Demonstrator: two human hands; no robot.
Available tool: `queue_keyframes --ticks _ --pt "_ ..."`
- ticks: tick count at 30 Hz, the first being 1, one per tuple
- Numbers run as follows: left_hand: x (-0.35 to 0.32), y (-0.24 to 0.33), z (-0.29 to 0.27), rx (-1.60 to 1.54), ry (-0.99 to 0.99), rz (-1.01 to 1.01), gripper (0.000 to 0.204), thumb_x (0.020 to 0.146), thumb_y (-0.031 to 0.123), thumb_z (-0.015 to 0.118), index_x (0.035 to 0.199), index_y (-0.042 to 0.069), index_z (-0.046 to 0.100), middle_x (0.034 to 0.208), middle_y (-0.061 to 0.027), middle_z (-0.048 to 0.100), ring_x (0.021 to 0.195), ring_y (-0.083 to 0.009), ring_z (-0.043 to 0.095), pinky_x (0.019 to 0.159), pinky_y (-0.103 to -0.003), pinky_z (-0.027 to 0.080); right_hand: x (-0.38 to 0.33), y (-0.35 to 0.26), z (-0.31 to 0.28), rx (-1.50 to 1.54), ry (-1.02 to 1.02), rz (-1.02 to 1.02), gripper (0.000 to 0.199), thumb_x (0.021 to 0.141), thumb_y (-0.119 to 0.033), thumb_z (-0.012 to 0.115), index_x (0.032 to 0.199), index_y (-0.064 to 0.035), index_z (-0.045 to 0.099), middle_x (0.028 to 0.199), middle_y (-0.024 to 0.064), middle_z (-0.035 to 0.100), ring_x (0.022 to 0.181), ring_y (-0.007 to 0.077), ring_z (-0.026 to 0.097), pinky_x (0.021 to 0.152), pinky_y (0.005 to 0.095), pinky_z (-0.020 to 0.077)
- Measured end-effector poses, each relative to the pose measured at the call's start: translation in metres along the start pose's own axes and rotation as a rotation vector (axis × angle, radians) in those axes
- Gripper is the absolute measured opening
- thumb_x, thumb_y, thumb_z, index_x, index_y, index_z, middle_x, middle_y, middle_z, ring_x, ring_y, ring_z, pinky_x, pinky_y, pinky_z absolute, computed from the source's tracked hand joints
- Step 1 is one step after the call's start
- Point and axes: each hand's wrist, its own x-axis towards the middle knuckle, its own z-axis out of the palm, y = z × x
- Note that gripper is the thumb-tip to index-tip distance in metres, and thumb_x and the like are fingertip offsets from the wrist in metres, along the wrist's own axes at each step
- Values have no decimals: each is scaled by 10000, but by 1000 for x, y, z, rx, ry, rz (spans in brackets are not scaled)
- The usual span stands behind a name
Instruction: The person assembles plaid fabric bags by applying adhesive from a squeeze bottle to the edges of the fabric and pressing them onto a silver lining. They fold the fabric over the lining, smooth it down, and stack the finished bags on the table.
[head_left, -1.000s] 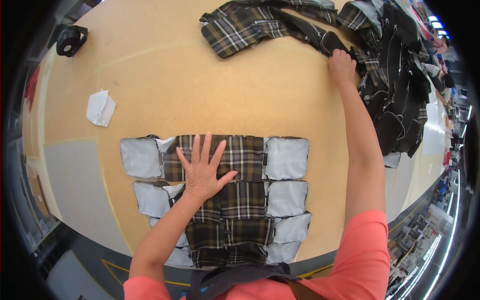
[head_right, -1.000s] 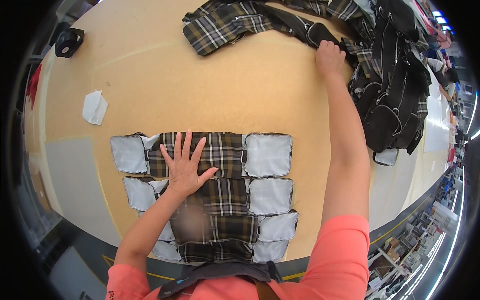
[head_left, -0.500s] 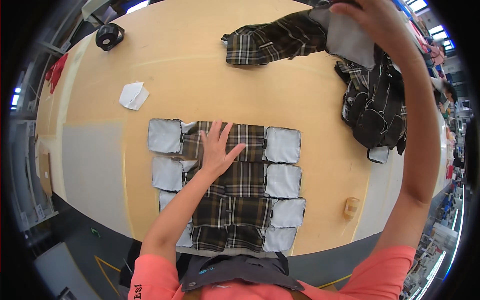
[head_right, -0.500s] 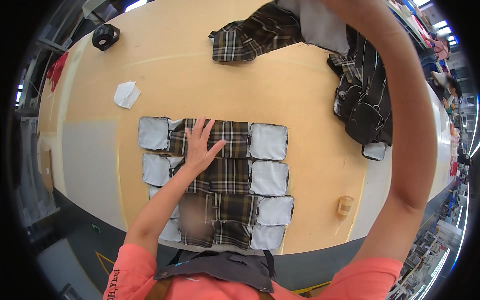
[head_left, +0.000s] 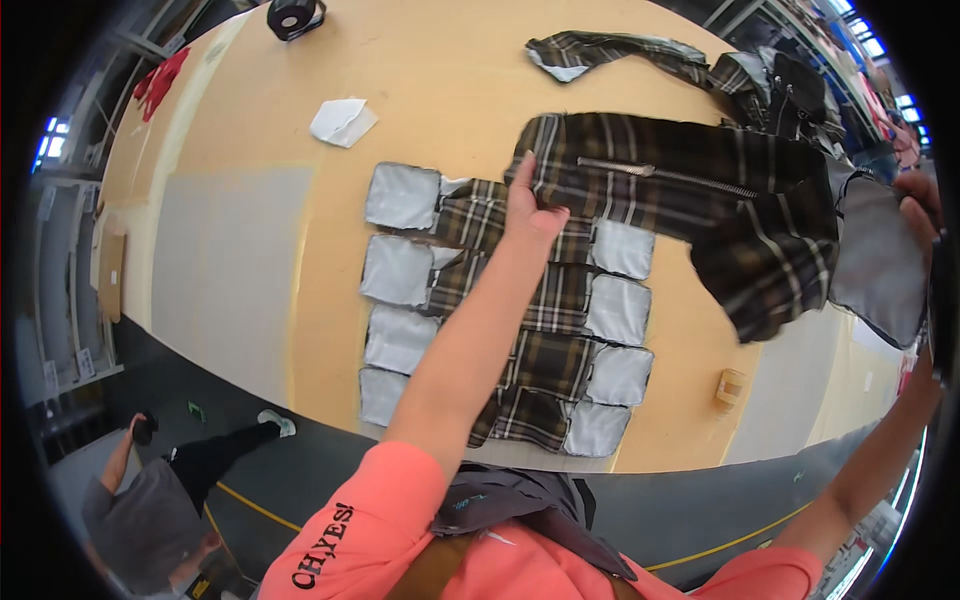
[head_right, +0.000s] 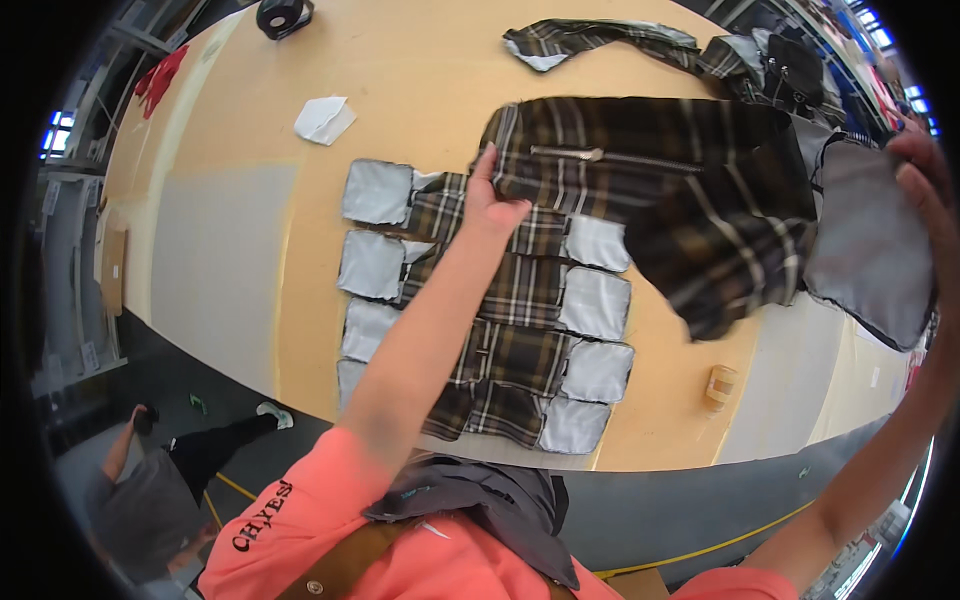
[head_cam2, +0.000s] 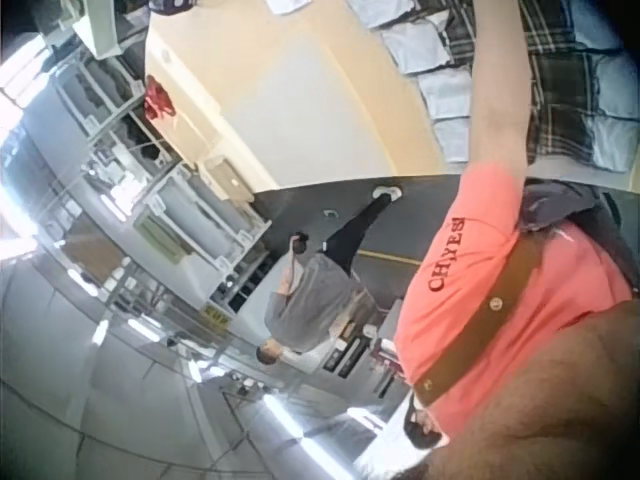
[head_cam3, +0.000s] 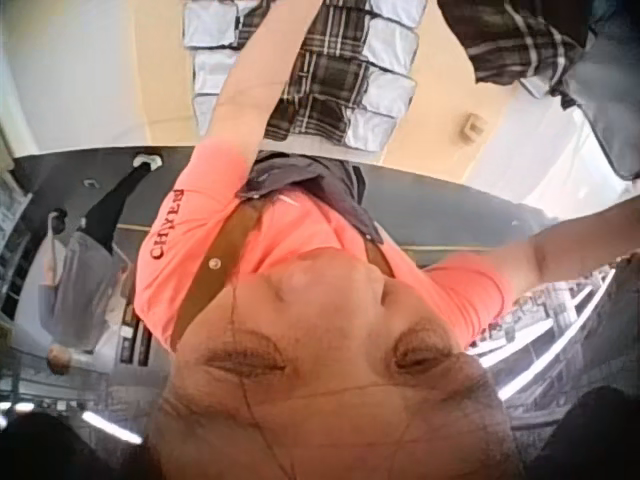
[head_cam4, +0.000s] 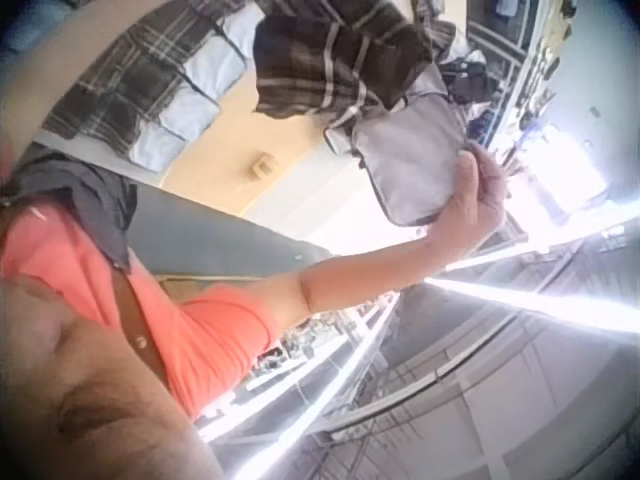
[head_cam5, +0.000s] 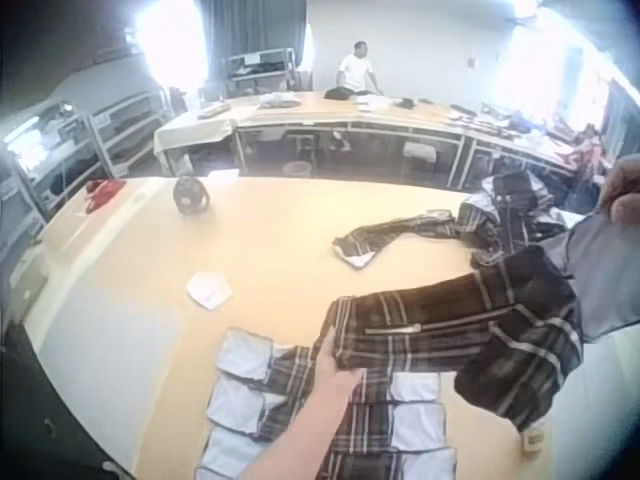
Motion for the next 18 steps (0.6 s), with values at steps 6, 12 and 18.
queue_keyframes --ticks 6,12,18 --pt "-32 129 17 567 28 298 195 835 145 727 1006 95 648 962 -52 684 841 -222 658 792 -388 539 14 152 119 581 -12 281 298 940 -192 622 1203 -53 602 1045 3 628 913 64 581 798 207 459" --pt "-15 206 18 1242 206 586 242 850 184 716 1058 95 630 927 -24 685 768 -144 631 702 -359 510 76 242 293 877 100 446 262 897 -159 684 1124 -34 649 964 1 662 856 75 595 775 214 471" --pt "33 258 -28 2171 302 1300 453 817 162 707 1254 112 602 1012 -120 668 870 -256 639 792 -354 509 94 257 397 -350 173 318 396 841 -218 715 1200 -78 620 1172 111 595 1059 228 557 913 365 447"
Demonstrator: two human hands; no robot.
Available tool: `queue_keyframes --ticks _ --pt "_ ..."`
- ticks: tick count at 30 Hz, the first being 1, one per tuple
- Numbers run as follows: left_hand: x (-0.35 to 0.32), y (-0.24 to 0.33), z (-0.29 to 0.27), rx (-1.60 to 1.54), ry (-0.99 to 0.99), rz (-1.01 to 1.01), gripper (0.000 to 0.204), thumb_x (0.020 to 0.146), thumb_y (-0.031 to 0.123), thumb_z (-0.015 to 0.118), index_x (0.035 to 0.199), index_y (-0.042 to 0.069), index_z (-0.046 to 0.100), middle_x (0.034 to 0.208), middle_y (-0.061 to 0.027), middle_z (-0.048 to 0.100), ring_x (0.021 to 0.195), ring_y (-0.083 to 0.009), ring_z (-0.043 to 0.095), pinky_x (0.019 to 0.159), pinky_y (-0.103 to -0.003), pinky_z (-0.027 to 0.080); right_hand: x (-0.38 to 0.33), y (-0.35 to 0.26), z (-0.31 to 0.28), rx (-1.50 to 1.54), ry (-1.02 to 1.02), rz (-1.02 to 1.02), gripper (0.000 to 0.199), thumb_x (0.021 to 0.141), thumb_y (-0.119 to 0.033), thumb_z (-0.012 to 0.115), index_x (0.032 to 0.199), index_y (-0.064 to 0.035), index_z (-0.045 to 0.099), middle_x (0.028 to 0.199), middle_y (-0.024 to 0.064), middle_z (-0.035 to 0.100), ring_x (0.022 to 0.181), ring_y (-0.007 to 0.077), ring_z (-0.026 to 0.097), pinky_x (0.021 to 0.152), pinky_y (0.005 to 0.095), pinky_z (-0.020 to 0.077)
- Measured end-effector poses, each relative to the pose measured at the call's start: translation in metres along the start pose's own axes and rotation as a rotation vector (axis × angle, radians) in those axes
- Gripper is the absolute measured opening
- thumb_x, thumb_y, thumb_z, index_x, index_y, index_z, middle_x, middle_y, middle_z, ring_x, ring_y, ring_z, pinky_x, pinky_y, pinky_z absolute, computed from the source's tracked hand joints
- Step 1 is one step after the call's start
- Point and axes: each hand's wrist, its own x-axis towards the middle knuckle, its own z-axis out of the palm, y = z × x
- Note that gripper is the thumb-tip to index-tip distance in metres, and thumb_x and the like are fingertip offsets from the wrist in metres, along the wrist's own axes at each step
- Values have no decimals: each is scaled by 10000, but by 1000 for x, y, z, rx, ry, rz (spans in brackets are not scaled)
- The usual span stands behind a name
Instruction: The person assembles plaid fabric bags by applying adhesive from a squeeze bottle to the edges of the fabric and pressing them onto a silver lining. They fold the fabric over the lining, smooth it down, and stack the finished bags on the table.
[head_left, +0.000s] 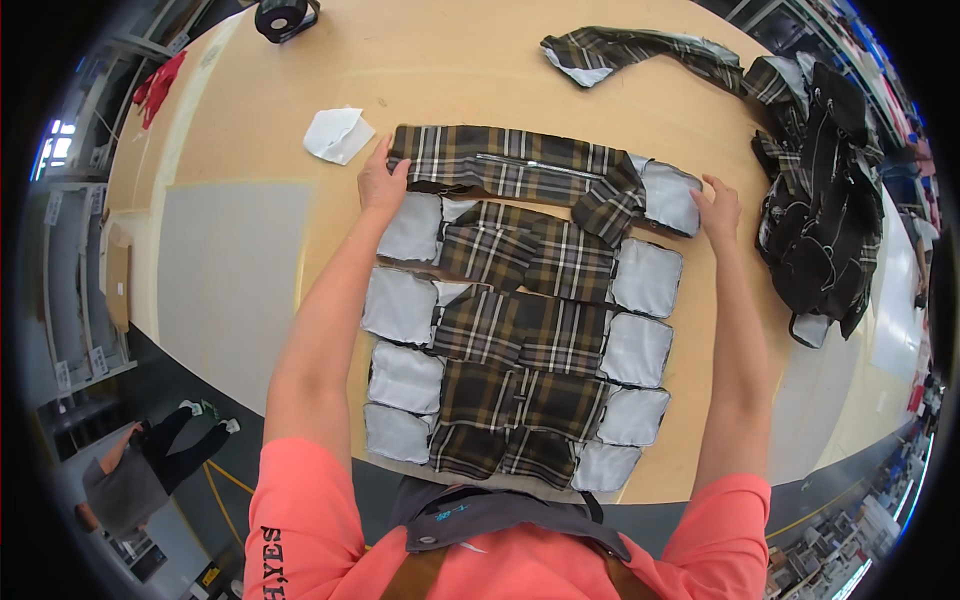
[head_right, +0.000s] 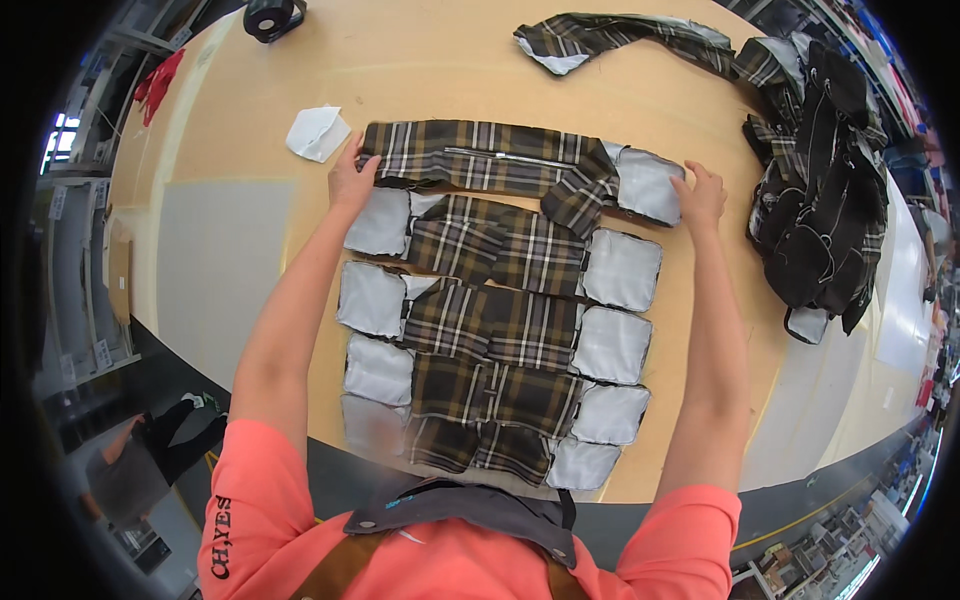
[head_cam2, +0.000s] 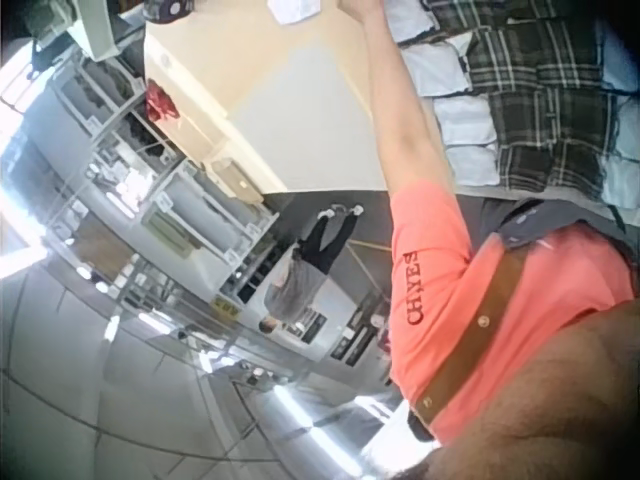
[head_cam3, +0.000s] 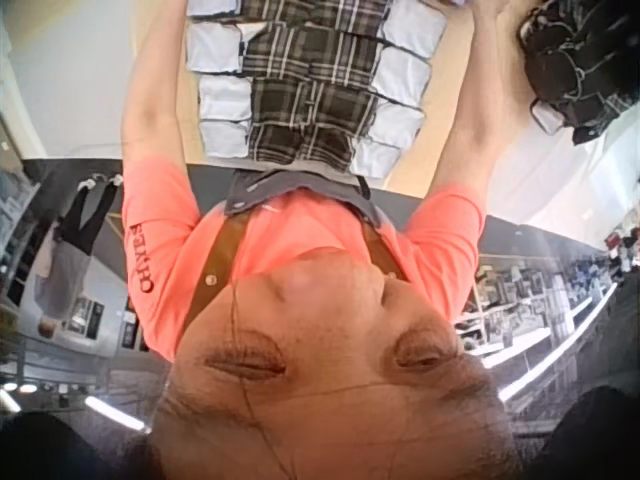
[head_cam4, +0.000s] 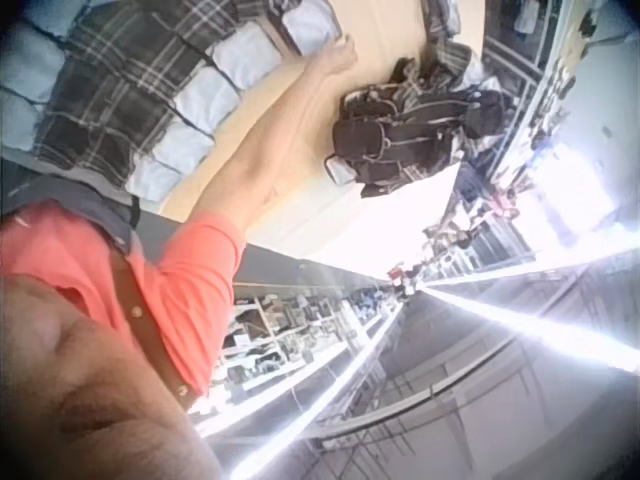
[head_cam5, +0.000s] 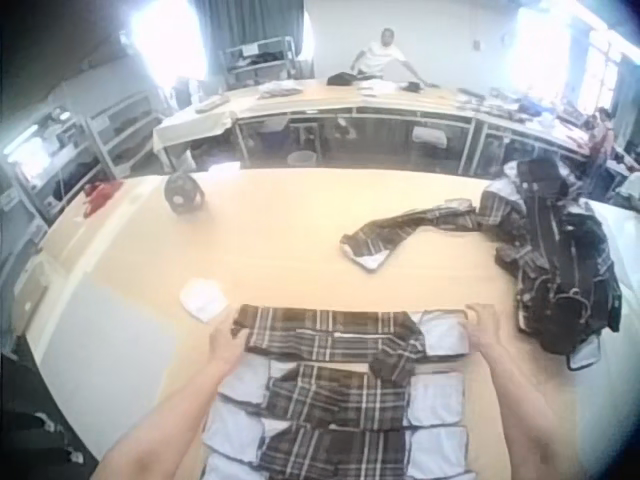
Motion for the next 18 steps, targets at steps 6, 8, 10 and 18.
queue_keyframes --ticks 6,8,10,18 --pt "-9 19 9 317 -172 8 406 801 140 704 1198 138 619 1125 -99 584 1017 -279 578 864 -399 489 -71 -89 -27 337 4 -503 454 754 -137 692 1199 -168 607 1286 84 536 1236 298 462 1058 442 325" --pt "-7 16 7 326 -158 30 395 793 138 713 1177 128 625 1067 -91 600 978 -282 583 851 -400 490 -88 -116 -37 151 -104 -614 472 715 -75 677 1172 -172 612 1288 59 538 1271 283 439 1090 452 281" --pt "-3 23 8 315 -160 34 388 786 131 716 1163 119 628 1013 -87 619 941 -291 593 831 -397 494 -90 -114 -30 -18 -19 -671 468 689 -31 663 1137 -163 621 1287 40 539 1283 262 428 1103 451 256" --pt "15 30 -7 -635 -214 -563 300 848 111 684 1120 5 619 978 -97 689 846 -218 668 737 -341 516 -76 -83 -11 1332 189 298 155 920 -116 615 1070 -84 589 1112 36 624 990 192 587 871 391 462"
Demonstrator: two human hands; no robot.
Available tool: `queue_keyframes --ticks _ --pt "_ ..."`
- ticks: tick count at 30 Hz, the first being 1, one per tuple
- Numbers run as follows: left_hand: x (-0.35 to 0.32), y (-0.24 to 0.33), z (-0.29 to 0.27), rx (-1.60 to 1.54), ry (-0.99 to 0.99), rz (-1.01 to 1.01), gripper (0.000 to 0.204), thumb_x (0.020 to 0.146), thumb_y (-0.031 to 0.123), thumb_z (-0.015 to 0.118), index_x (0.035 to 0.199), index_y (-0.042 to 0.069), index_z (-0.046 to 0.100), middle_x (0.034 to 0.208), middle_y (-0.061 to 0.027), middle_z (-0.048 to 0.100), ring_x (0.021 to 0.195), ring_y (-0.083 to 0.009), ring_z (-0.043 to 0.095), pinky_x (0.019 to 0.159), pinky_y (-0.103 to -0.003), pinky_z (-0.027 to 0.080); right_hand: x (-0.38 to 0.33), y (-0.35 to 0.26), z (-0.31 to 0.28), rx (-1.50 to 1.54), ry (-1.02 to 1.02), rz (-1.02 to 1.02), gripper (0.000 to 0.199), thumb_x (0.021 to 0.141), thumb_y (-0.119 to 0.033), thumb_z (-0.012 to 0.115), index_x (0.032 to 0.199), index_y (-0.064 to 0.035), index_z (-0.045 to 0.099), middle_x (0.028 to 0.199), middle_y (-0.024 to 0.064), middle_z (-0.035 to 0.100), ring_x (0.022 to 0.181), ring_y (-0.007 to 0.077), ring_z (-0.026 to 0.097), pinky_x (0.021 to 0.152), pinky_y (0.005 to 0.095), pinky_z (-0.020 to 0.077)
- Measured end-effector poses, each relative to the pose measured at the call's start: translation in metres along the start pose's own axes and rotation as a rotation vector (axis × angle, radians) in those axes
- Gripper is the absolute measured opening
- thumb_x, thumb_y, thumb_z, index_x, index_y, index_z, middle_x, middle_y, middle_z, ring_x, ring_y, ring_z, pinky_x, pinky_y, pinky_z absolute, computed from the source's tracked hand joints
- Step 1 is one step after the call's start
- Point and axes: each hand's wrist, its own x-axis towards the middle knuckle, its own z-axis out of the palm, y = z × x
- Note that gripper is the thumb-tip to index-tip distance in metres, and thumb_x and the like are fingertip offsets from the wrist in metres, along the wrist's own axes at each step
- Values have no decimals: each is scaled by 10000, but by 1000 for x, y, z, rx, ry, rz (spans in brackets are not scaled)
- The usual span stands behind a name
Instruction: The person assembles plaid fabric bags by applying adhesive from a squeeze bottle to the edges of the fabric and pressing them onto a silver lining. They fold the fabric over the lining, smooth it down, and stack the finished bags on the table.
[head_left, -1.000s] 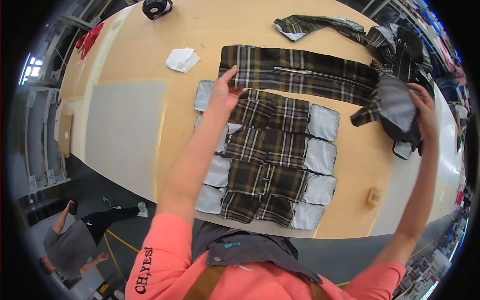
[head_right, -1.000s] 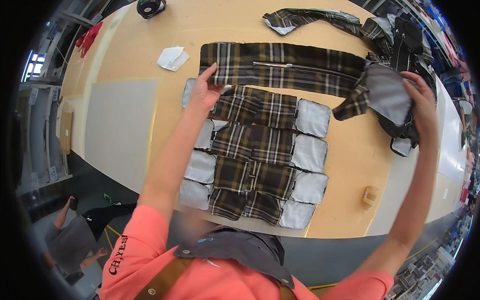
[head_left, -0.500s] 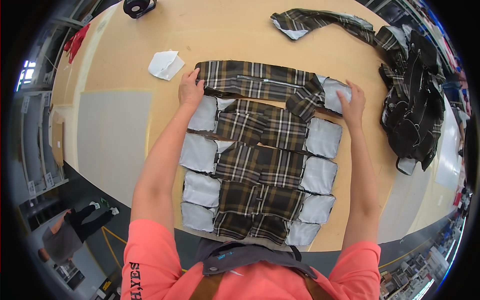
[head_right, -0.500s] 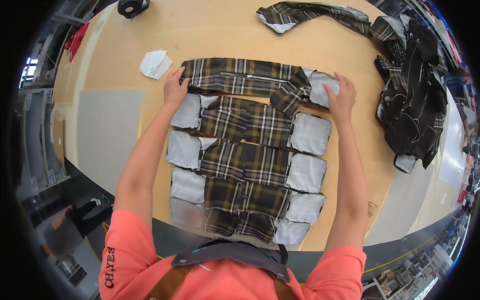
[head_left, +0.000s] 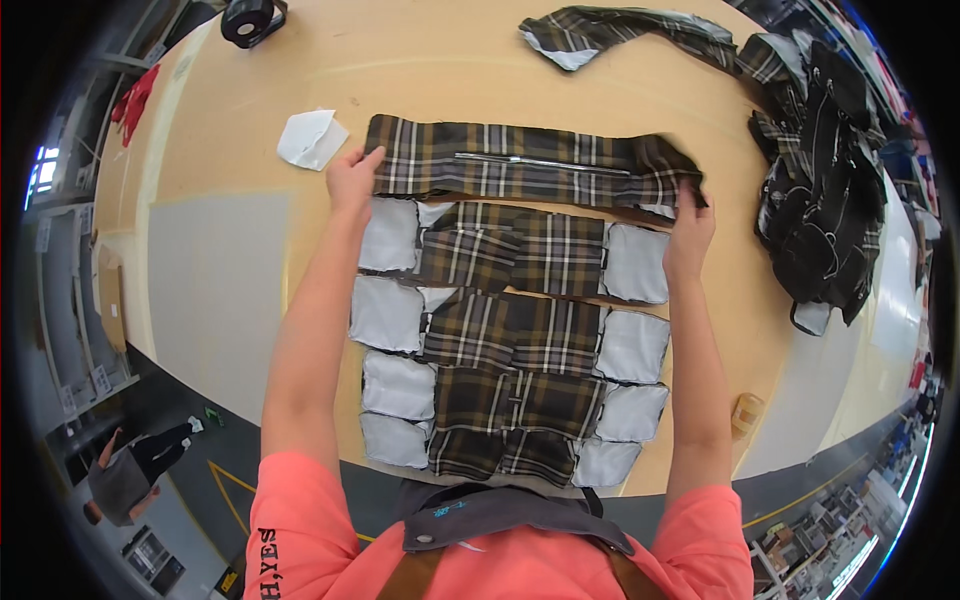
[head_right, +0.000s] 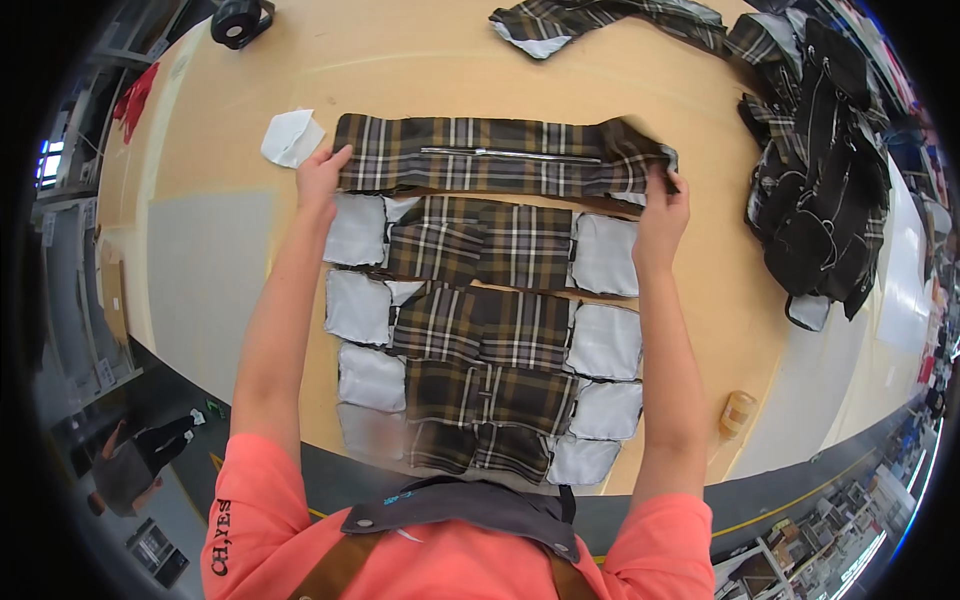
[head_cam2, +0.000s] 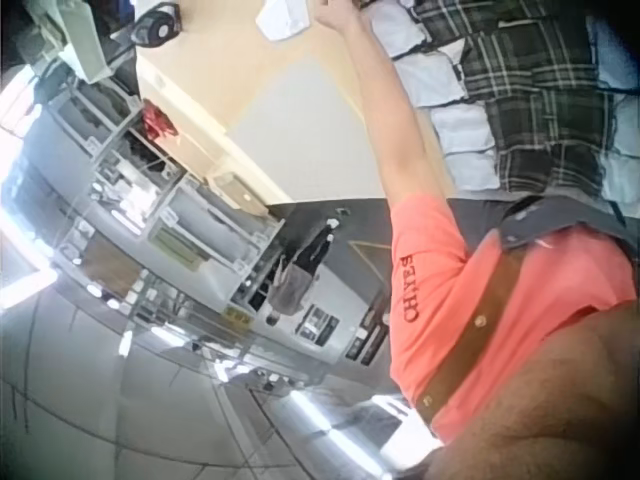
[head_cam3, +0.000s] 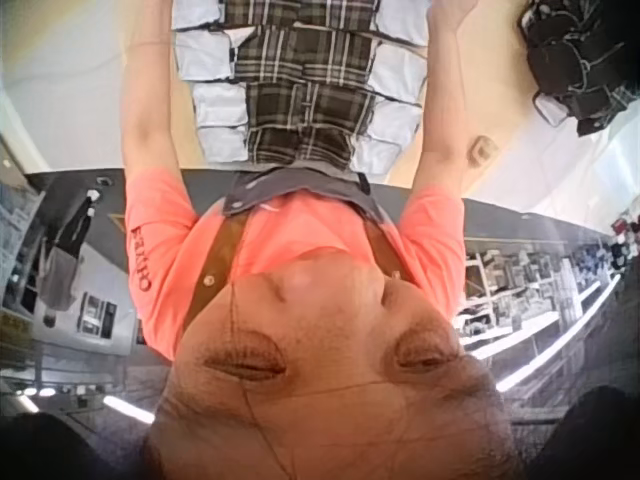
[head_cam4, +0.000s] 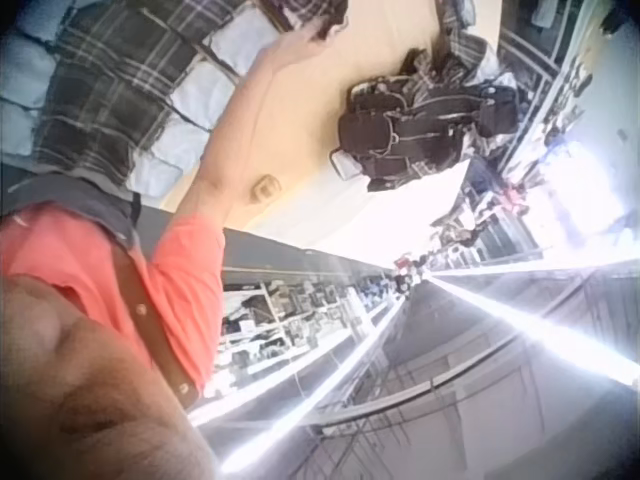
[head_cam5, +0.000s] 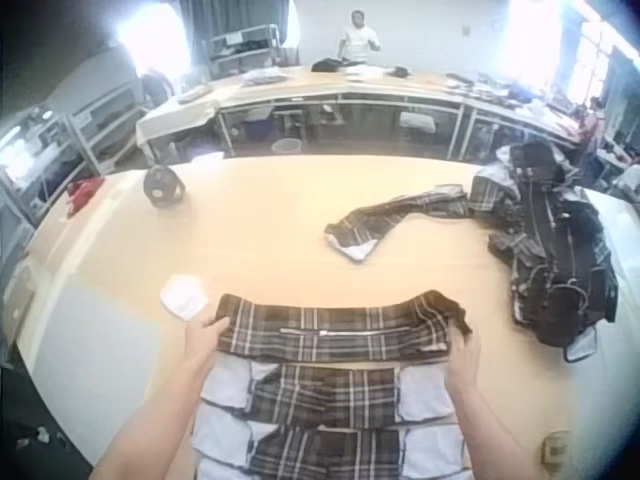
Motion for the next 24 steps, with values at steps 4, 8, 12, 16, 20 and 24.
queue_keyframes --ticks 4,8,12,16,20,24 --pt "-13 15 16 -407 61 -214 254 904 157 638 1079 -27 626 982 -64 669 859 -124 617 735 -283 481 15 27 -26 487 215 353 236 965 -150 561 1180 -70 508 1096 40 613 972 167 601 877 375 491" --pt "-54 39 68 -342 -56 92 224 922 191 612 1032 -3 634 898 -8 631 788 -91 537 716 -247 437 -15 -6 17 -72 3 -14 255 983 -127 508 1214 -23 538 1143 85 631 1037 201 616 922 368 489" --pt "-71 23 139 -74 -171 186 241 903 227 636 994 4 642 842 -11 622 738 -84 520 656 -254 435 -39 7 72 -597 -327 -497 320 970 -122 525 1284 -67 552 1281 123 594 1210 262 546 1058 408 377" --pt "-61 -25 165 326 -68 495 263 849 249 687 983 25 655 894 -100 648 760 -222 609 703 -323 493 -51 40 88 -734 -694 -537 435 921 -128 585 1343 -74 495 1398 146 485 1328 315 422 1116 440 310" --pt "-86 -12 171 345 -150 623 346 840 276 713 1082 44 628 1046 -112 629 896 -217 605 765 -320 493 -67 -13 26 -602 -524 -457 439 915 -129 607 1336 -61 503 1369 137 514 1308 289 448 1092 402 344" --pt "-111 9 184 451 -178 1019 428 800 274 729 1162 93 590 1189 -113 577 1121 -296 531 928 -379 433 -95 -51 -137 -956 -15 -244 407 931 -108 596 1324 -45 510 1330 100 543 1263 264 475 1069 366 357"
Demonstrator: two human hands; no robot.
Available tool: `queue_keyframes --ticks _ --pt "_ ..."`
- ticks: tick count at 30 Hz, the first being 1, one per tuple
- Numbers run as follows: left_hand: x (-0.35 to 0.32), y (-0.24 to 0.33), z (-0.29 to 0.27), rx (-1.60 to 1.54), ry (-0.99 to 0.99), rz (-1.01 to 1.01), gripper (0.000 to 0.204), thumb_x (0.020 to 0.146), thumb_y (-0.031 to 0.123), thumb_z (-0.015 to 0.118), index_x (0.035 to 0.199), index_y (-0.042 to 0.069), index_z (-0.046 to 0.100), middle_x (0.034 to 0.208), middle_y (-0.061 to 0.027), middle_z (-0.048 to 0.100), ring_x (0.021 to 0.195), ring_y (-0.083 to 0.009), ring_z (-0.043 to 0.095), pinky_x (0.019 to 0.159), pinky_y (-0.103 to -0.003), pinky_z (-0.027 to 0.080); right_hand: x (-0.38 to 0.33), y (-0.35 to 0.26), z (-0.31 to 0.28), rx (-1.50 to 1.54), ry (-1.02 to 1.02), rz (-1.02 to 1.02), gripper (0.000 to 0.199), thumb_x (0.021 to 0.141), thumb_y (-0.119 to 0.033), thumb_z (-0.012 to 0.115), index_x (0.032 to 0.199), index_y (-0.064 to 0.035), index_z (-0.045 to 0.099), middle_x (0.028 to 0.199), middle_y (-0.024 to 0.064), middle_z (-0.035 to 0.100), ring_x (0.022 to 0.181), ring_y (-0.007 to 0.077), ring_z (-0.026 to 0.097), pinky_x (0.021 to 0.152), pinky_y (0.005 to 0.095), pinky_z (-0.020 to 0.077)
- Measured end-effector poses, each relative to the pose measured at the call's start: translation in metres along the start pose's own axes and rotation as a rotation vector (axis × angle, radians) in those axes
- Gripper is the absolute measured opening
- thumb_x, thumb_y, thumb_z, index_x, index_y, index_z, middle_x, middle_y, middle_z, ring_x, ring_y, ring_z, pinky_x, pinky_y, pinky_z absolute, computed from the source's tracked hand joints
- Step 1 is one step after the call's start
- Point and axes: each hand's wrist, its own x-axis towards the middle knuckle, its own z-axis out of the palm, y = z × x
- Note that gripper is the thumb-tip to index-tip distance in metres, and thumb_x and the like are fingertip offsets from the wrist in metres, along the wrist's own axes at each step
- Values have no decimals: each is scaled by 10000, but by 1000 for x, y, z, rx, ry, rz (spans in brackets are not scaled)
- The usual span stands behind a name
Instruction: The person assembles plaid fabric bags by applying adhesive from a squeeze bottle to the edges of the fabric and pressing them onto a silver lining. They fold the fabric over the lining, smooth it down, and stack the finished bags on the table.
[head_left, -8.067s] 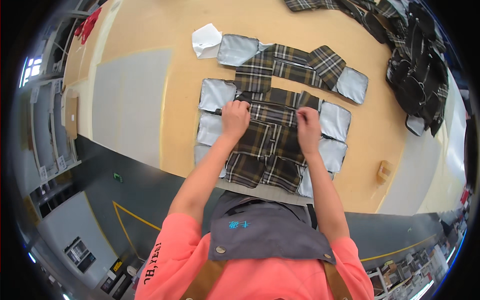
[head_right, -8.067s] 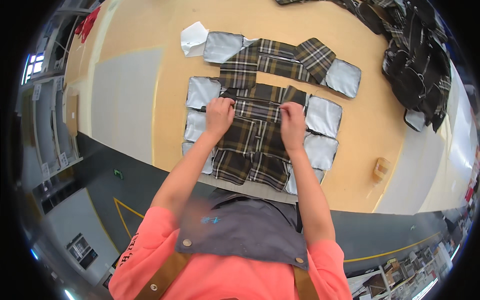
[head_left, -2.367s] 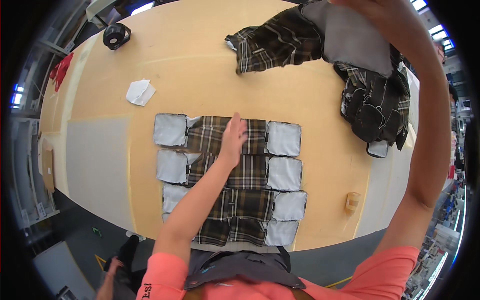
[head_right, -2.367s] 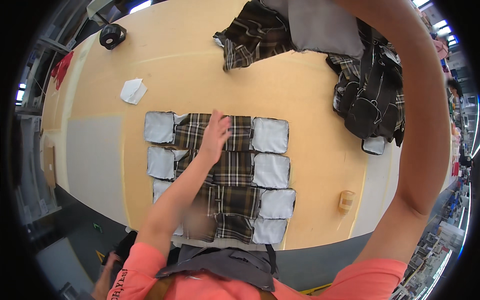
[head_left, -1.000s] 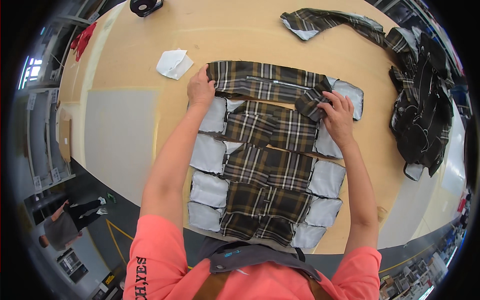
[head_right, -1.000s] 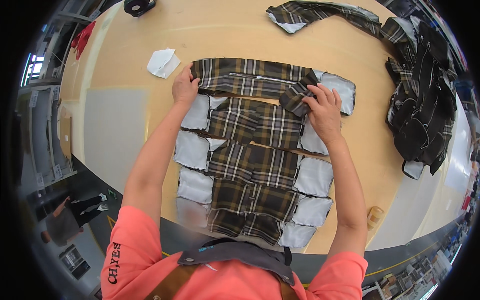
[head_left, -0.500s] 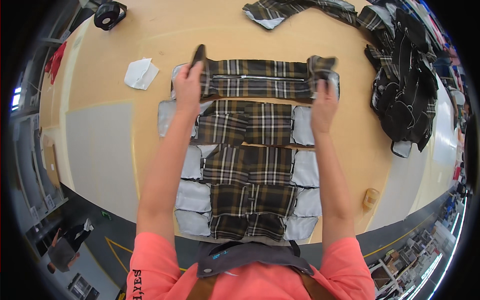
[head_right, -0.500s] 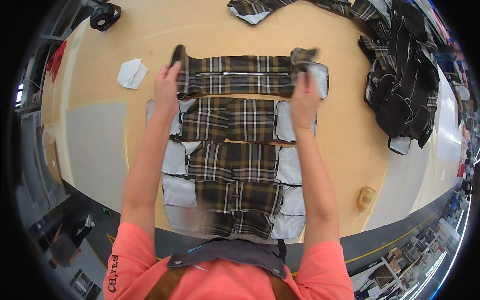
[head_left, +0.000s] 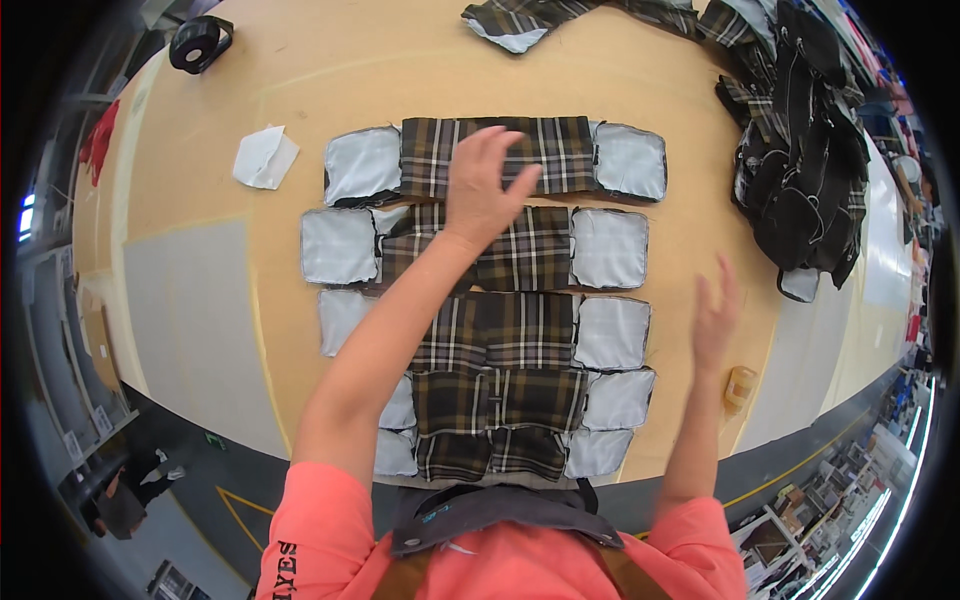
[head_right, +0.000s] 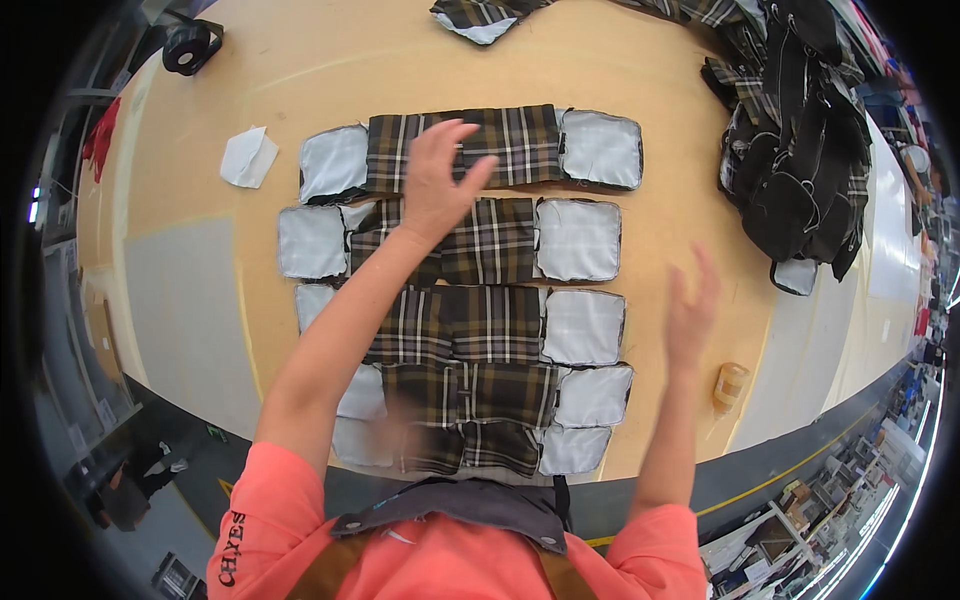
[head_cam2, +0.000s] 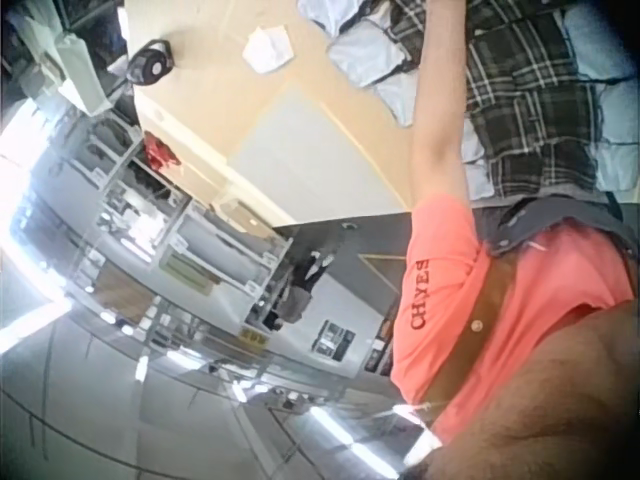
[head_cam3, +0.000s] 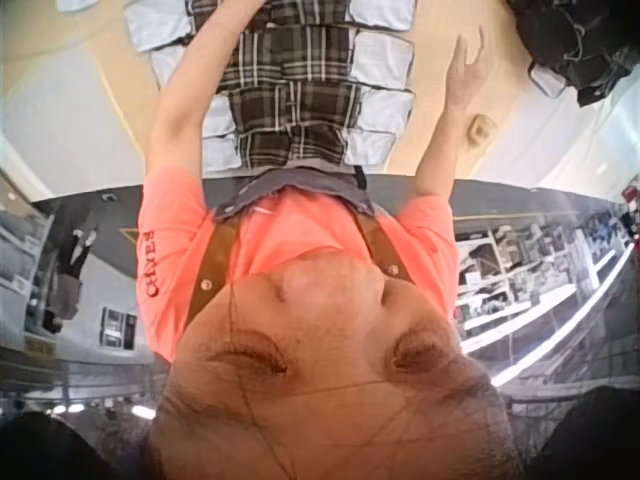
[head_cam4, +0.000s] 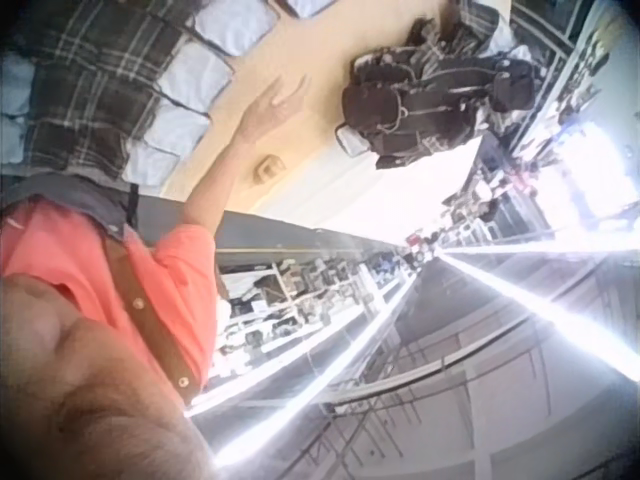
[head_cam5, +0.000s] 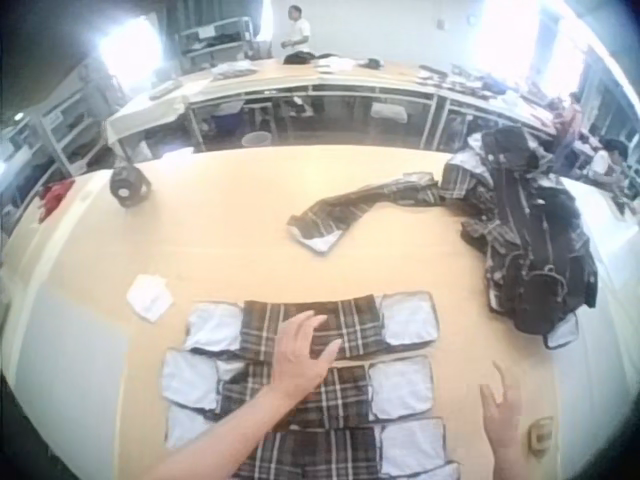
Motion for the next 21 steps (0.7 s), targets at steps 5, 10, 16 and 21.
queue_keyframes --ticks 5,10,16,21 --pt "8 41 46 94 -288 298 468 861 389 639 1251 144 551 1344 -57 500 1318 -255 392 1077 -485 273 -78 142 -125 -322 -19 297 730 811 -163 724 1416 0 350 1421 181 411 1301 319 415 1084 405 324" --pt "10 29 64 244 -409 317 476 907 432 572 1270 125 540 1339 -53 502 1319 -235 397 1104 -524 234 -119 180 -141 96 -189 782 717 792 -193 732 1395 -44 374 1294 108 490 1188 237 485 999 349 391" --pt "-5 7 44 311 -567 314 561 949 454 505 1400 129 426 1435 -45 433 1346 -242 365 1118 -546 211 -105 179 -143 513 16 775 521 868 -258 669 1307 -83 452 1155 87 567 1014 199 572 886 312 464" --pt "-10 -4 42 346 -570 276 544 969 454 463 1430 174 396 1481 -12 377 1387 -217 300 1141 -536 171 -35 98 -107 1374 201 590 523 903 -362 647 1330 -137 445 1288 131 553 1125 206 569 928 345 485"
